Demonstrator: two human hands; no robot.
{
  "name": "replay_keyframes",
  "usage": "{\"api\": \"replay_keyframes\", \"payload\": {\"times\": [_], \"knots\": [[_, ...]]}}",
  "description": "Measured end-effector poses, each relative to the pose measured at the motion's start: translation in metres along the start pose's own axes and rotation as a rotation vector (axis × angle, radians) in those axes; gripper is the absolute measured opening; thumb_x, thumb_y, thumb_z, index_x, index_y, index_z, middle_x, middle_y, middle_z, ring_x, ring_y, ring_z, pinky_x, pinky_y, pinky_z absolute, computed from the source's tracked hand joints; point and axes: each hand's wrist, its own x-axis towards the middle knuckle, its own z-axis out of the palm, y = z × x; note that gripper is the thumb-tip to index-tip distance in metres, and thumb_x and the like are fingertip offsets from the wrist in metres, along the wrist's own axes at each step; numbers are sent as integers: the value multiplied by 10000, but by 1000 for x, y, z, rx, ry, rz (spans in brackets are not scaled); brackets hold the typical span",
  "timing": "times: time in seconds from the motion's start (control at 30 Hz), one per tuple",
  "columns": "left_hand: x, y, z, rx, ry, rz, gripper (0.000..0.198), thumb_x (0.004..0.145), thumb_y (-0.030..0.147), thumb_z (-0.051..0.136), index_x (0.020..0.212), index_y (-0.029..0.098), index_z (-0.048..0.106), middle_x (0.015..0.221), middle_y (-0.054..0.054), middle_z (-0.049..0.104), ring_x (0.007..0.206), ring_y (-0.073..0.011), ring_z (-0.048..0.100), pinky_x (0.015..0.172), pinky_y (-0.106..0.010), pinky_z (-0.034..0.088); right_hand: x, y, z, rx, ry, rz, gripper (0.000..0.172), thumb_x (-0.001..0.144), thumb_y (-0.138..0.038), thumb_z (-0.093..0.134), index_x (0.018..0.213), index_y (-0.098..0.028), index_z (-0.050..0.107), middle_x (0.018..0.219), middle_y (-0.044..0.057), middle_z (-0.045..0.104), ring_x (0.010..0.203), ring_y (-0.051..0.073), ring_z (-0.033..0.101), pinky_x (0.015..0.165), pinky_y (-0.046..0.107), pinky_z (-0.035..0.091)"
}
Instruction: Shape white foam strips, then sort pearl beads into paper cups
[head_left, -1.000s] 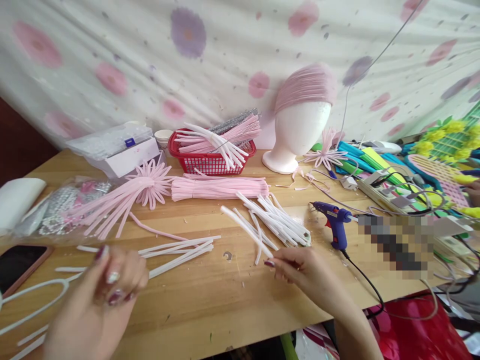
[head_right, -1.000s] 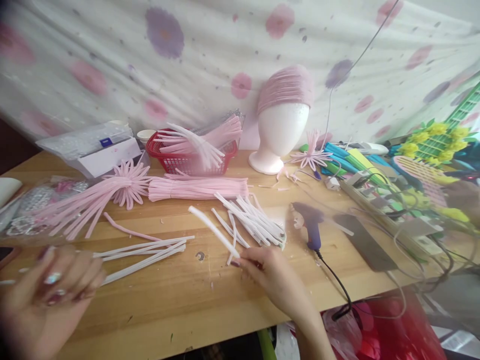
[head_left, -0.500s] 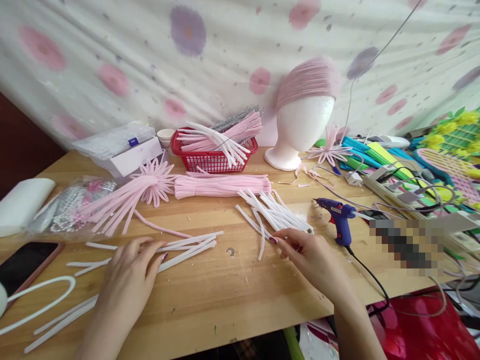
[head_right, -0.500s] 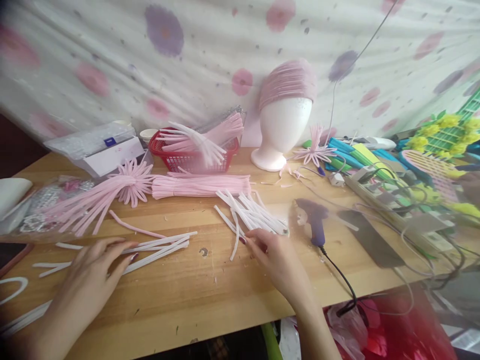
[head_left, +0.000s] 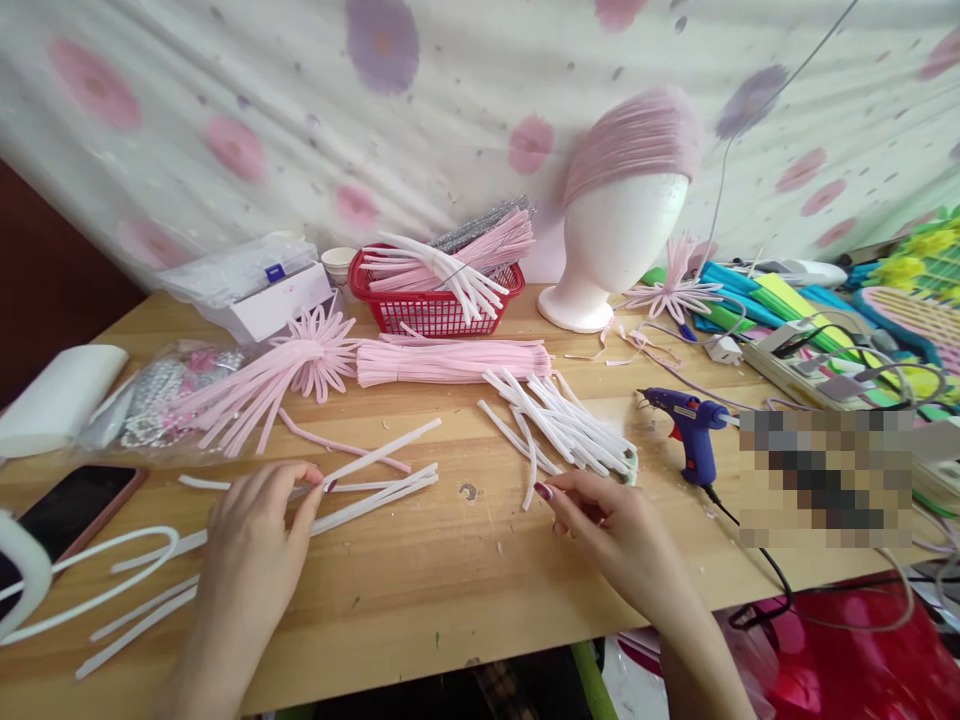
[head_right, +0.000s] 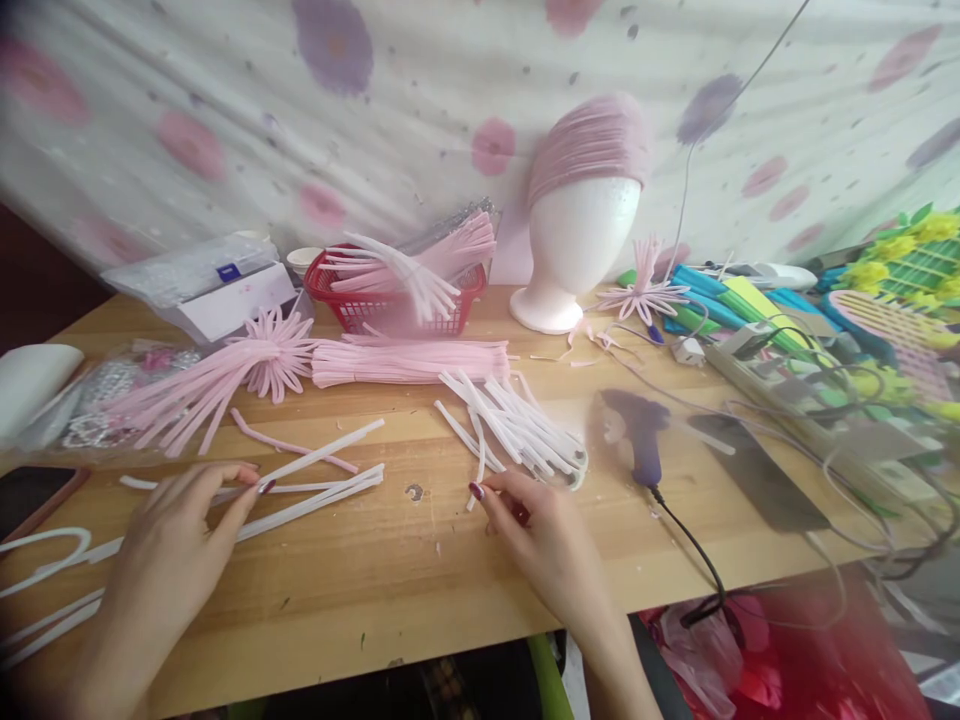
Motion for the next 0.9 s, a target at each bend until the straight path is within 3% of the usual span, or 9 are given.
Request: {"api": "replay_keyframes", "payload": {"times": [0.2, 0.6, 0.9], "knots": [[0, 9, -1, 58, 35, 15, 195, 917, 372, 414, 906, 246, 562, 878, -109, 701, 858, -351, 620, 805, -448, 403, -7, -14, 21, 138, -54, -7, 356, 955, -457, 517, 823, -181, 698, 607, -3, 624, 559, 142, 541, 537, 253, 365], [0, 11, 7, 100, 6, 86, 347, 884, 181, 366, 1105, 207, 632, 1022, -81, 757, 906, -285, 692, 848, -424, 479, -15, -23, 39, 199, -180, 12, 335, 951, -432, 519, 796, -182, 679, 619, -1, 628, 577, 145, 535, 559, 256, 370], [-5, 14, 11, 28, 110, 242, 166, 931, 126, 472, 965, 196, 618, 934, -47, 713, 891, -223, 651, 827, -338, 464, -14, -29, 65, 272, -217, 78, 334, 943, -444, 523, 839, -175, 690, 593, 9, 646, 564, 153, 558, 572, 268, 386]]}}
